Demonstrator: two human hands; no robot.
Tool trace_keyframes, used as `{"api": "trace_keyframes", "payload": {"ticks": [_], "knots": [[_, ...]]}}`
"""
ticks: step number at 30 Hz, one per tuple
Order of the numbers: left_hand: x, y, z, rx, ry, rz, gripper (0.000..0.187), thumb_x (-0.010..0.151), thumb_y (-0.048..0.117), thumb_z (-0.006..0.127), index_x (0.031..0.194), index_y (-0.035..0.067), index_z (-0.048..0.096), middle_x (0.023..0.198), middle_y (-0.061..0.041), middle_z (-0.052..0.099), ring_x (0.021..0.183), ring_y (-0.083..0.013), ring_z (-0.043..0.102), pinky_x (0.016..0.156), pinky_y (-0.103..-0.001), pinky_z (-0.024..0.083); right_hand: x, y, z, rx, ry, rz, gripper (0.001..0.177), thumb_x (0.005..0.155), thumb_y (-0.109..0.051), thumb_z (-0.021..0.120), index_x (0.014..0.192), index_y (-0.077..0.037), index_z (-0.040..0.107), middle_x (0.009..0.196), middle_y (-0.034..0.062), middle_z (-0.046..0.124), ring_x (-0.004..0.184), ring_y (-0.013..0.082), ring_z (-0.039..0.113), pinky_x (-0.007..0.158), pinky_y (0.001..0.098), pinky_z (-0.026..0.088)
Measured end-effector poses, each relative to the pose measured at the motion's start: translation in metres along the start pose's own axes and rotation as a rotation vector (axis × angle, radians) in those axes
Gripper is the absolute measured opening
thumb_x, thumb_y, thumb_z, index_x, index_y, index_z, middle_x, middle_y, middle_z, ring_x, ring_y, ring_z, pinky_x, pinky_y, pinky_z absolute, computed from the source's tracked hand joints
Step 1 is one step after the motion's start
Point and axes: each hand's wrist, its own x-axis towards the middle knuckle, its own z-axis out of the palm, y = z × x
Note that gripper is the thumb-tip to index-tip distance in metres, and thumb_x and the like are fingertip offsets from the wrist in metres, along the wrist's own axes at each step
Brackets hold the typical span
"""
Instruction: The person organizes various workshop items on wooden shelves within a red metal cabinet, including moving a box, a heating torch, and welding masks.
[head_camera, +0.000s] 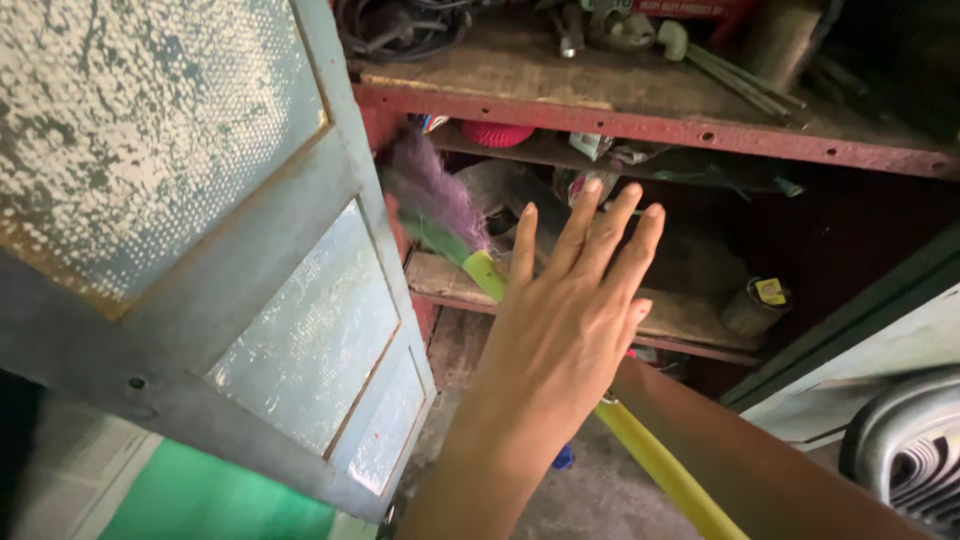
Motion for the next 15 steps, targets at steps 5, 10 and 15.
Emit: {"api": "trace_keyframes", "payload": {"ticks": [5, 10, 15], "knots": [[-0.006, 0.008, 0.005, -0.026, 0.032, -0.012, 0.063, 0.099, 0.028, 0.063, 0.155, 0.009, 0.040, 0.161, -0.012, 0.043, 0.154, -0.0327, 0.035, 0.125, -0.063, 0.024, -0.003, 0.002, 0.014, -0.023, -0.009, -0.010, 0.058, 0.089, -0.038, 0.064, 0.140, -0.015, 0.054, 0.094, 0.0122, 0.052, 0.082, 0.0254, 0.048, 0.071, 0.0392, 0.040], [-0.015, 0.004, 0.008, -0.004, 0.029, -0.015, 0.063, 0.095, 0.029, 0.062, 0.152, 0.010, 0.042, 0.158, -0.012, 0.043, 0.151, -0.0328, 0.034, 0.123, -0.065, 0.022, -0.012, -0.005, 0.021, -0.038, -0.010, -0.029, 0.057, 0.089, -0.036, 0.064, 0.140, -0.013, 0.054, 0.100, 0.0136, 0.052, 0.088, 0.0274, 0.049, 0.075, 0.0404, 0.040], [-0.028, -0.001, -0.006, 0.032, -0.016, -0.030, 0.061, 0.096, 0.026, 0.061, 0.151, 0.007, 0.043, 0.156, -0.013, 0.046, 0.151, -0.0323, 0.034, 0.121, -0.064, 0.023, -0.025, -0.004, 0.027, -0.054, -0.024, -0.039, 0.056, 0.089, -0.035, 0.064, 0.139, -0.012, 0.054, 0.106, 0.0150, 0.053, 0.094, 0.0293, 0.050, 0.079, 0.0416, 0.041]]}}
